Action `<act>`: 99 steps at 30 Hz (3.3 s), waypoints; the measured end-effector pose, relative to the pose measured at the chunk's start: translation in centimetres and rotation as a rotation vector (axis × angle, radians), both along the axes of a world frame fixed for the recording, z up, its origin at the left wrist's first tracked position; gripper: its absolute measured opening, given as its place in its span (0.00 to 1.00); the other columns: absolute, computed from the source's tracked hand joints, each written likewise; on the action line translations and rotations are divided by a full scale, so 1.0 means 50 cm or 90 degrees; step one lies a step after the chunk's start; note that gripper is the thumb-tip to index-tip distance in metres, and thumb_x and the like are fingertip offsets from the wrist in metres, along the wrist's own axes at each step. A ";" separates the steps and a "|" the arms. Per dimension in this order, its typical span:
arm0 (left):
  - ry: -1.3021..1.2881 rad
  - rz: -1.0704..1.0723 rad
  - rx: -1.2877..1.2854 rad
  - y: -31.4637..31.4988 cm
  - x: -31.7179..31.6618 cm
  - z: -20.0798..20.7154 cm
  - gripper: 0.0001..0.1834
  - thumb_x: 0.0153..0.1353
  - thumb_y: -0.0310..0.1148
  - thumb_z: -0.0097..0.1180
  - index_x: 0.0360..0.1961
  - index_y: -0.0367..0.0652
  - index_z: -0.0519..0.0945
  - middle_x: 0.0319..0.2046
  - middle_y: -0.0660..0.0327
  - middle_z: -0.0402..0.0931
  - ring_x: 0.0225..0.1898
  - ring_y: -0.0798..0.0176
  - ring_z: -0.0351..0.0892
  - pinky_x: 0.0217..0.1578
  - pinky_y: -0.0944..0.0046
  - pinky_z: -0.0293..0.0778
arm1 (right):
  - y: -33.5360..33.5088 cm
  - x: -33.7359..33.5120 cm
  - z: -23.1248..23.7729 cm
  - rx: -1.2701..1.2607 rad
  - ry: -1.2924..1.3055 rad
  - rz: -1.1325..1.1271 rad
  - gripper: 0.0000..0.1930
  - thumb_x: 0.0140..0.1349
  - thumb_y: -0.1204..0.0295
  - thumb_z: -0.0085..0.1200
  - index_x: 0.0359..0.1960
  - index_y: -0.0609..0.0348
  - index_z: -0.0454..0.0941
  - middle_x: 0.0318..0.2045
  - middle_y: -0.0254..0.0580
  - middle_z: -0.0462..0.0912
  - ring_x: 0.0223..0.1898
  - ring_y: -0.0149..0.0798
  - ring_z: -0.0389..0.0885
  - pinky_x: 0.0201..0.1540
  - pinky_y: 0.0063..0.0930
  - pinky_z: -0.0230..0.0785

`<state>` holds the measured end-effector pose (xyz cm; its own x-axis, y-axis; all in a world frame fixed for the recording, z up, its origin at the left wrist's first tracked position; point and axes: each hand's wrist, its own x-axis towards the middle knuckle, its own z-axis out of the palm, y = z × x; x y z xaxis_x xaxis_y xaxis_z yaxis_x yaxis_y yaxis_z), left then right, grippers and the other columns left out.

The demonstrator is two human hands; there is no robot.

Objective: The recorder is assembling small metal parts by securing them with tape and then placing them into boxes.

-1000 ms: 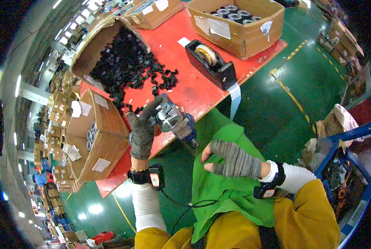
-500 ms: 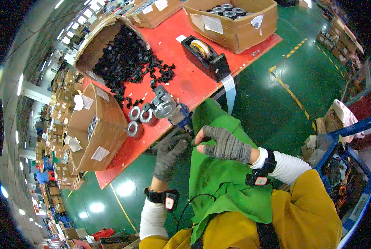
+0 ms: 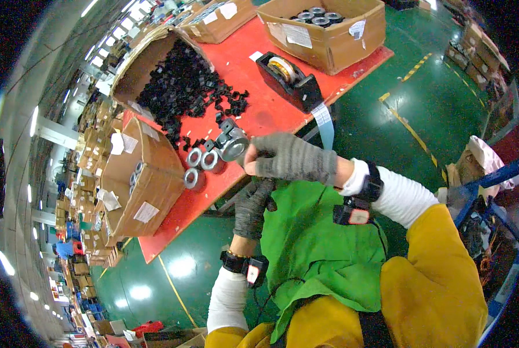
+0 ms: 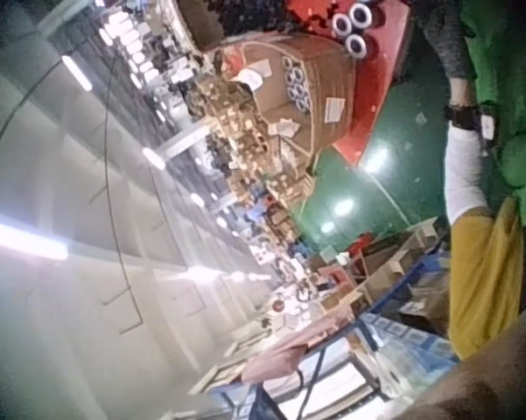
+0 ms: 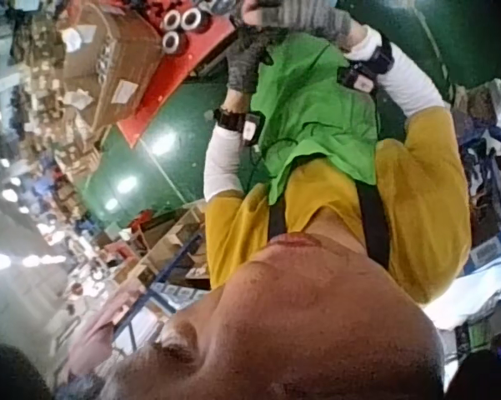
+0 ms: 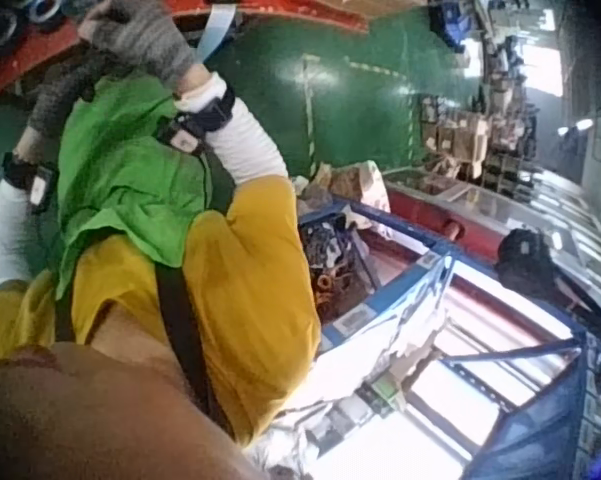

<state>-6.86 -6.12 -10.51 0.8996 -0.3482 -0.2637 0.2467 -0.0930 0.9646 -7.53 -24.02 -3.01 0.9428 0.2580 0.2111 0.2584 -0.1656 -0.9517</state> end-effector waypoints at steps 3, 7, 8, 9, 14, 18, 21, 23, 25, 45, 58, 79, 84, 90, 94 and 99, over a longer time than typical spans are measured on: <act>0.019 0.009 -0.048 -0.008 0.000 0.019 0.13 0.56 0.37 0.56 0.27 0.35 0.80 0.13 0.63 0.72 0.15 0.72 0.69 0.20 0.72 0.61 | 0.016 0.035 -0.011 0.076 0.053 0.042 0.10 0.57 0.67 0.54 0.34 0.62 0.76 0.28 0.33 0.78 0.31 0.27 0.74 0.38 0.24 0.68; -0.017 -0.027 -0.010 0.006 0.014 0.012 0.14 0.56 0.38 0.55 0.27 0.35 0.80 0.13 0.62 0.73 0.15 0.72 0.69 0.20 0.72 0.62 | 0.023 0.042 -0.025 0.275 0.214 0.055 0.15 0.59 0.66 0.52 0.40 0.66 0.74 0.33 0.39 0.78 0.36 0.28 0.76 0.41 0.23 0.69; -0.006 -0.039 -0.001 0.009 0.019 0.015 0.14 0.56 0.38 0.55 0.27 0.35 0.80 0.15 0.62 0.74 0.15 0.72 0.69 0.21 0.71 0.63 | 0.028 0.042 -0.030 0.324 0.218 0.036 0.15 0.59 0.66 0.52 0.41 0.67 0.73 0.35 0.39 0.78 0.37 0.29 0.77 0.43 0.24 0.70; 0.004 -0.051 0.008 0.012 0.025 0.016 0.15 0.56 0.38 0.54 0.28 0.35 0.80 0.16 0.61 0.75 0.15 0.72 0.69 0.21 0.71 0.63 | 0.034 0.041 -0.034 0.374 0.222 0.016 0.16 0.59 0.66 0.52 0.42 0.67 0.73 0.37 0.40 0.78 0.38 0.31 0.77 0.44 0.24 0.70; 0.041 -0.174 0.033 0.058 0.037 0.024 0.16 0.58 0.38 0.54 0.39 0.34 0.78 0.29 0.59 0.77 0.21 0.66 0.74 0.26 0.68 0.69 | 0.071 0.014 -0.044 0.599 0.248 0.081 0.19 0.59 0.65 0.53 0.49 0.63 0.70 0.43 0.41 0.75 0.46 0.33 0.75 0.52 0.28 0.67; -0.060 -0.254 0.090 0.119 0.087 0.034 0.15 0.60 0.38 0.51 0.39 0.37 0.79 0.29 0.59 0.78 0.28 0.65 0.77 0.31 0.67 0.71 | 0.122 0.017 -0.084 0.804 0.181 0.170 0.25 0.60 0.63 0.51 0.56 0.61 0.64 0.53 0.44 0.70 0.56 0.39 0.69 0.59 0.35 0.61; -0.066 -0.085 0.082 0.134 0.150 0.078 0.15 0.62 0.39 0.49 0.40 0.39 0.79 0.33 0.61 0.78 0.33 0.65 0.77 0.33 0.66 0.72 | 0.151 0.036 -0.090 0.863 0.137 0.184 0.26 0.60 0.59 0.51 0.57 0.57 0.64 0.54 0.45 0.70 0.58 0.41 0.66 0.59 0.38 0.60; -0.348 -0.048 0.205 0.167 0.231 0.023 0.17 0.63 0.41 0.48 0.42 0.38 0.79 0.40 0.62 0.77 0.38 0.65 0.75 0.38 0.64 0.71 | 0.160 0.054 -0.098 0.911 0.113 0.270 0.24 0.60 0.59 0.51 0.56 0.55 0.66 0.54 0.45 0.70 0.58 0.40 0.67 0.58 0.39 0.62; -0.225 -0.053 -0.068 0.092 0.237 0.107 0.17 0.63 0.40 0.47 0.42 0.37 0.78 0.37 0.63 0.78 0.37 0.67 0.75 0.38 0.66 0.70 | 0.159 0.062 -0.105 0.921 0.120 0.251 0.22 0.61 0.59 0.50 0.54 0.54 0.68 0.54 0.45 0.70 0.56 0.41 0.68 0.57 0.39 0.63; -0.133 -0.179 -0.054 0.067 0.330 0.231 0.09 0.49 0.27 0.58 0.34 0.40 0.77 0.29 0.66 0.76 0.34 0.72 0.74 0.38 0.72 0.69 | -0.033 0.202 0.031 0.109 0.017 -0.061 0.18 0.58 0.58 0.52 0.38 0.64 0.77 0.29 0.34 0.78 0.33 0.27 0.75 0.41 0.23 0.67; -0.160 -0.138 -0.125 0.084 0.276 0.235 0.16 0.62 0.37 0.49 0.45 0.36 0.75 0.37 0.58 0.77 0.38 0.69 0.76 0.43 0.69 0.71 | 0.030 0.157 0.002 -0.181 -0.462 -0.092 0.08 0.47 0.66 0.59 0.25 0.55 0.74 0.40 0.41 0.73 0.43 0.44 0.71 0.46 0.37 0.62; -0.780 -0.170 0.739 -0.008 0.163 0.204 0.17 0.44 0.39 0.61 0.33 0.43 0.75 0.28 0.57 0.72 0.37 0.54 0.71 0.37 0.53 0.64 | -0.055 0.032 -0.159 -0.114 -0.237 -0.104 0.17 0.51 0.65 0.58 0.43 0.53 0.76 0.47 0.47 0.75 0.42 0.50 0.75 0.44 0.36 0.66; -0.915 0.030 0.853 -0.057 0.164 0.174 0.15 0.40 0.43 0.58 0.26 0.46 0.76 0.26 0.58 0.72 0.36 0.55 0.71 0.41 0.54 0.62 | 0.004 -0.029 -0.297 -0.132 -0.131 -0.056 0.21 0.55 0.54 0.54 0.42 0.58 0.74 0.38 0.49 0.78 0.38 0.49 0.77 0.41 0.34 0.69; -0.990 0.157 0.778 -0.026 0.169 0.154 0.19 0.33 0.51 0.61 0.24 0.52 0.74 0.26 0.62 0.72 0.33 0.56 0.71 0.39 0.55 0.61 | -0.037 -0.004 -0.136 -0.426 -0.063 0.013 0.24 0.53 0.49 0.50 0.42 0.56 0.73 0.33 0.51 0.76 0.32 0.50 0.77 0.29 0.41 0.70; -0.938 0.206 0.522 -0.020 0.136 0.206 0.18 0.41 0.45 0.61 0.30 0.46 0.76 0.27 0.60 0.72 0.32 0.53 0.71 0.37 0.53 0.63 | -0.110 -0.004 -0.015 -0.358 -0.291 -0.178 0.29 0.52 0.51 0.53 0.50 0.58 0.68 0.37 0.52 0.74 0.33 0.51 0.77 0.30 0.42 0.70; -1.062 0.049 0.507 -0.139 0.126 0.291 0.17 0.37 0.41 0.59 0.29 0.45 0.75 0.28 0.58 0.70 0.35 0.53 0.69 0.39 0.55 0.63 | -0.109 0.026 0.055 -0.140 -0.367 -0.116 0.38 0.50 0.56 0.61 0.60 0.58 0.58 0.33 0.49 0.75 0.31 0.52 0.77 0.32 0.38 0.69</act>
<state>-0.55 -13.06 4.02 0.3739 -0.5530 0.7446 -0.7738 -0.6285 -0.0783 -6.22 -29.48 -0.28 0.7268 0.1998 0.6572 0.6675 -0.4311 -0.6071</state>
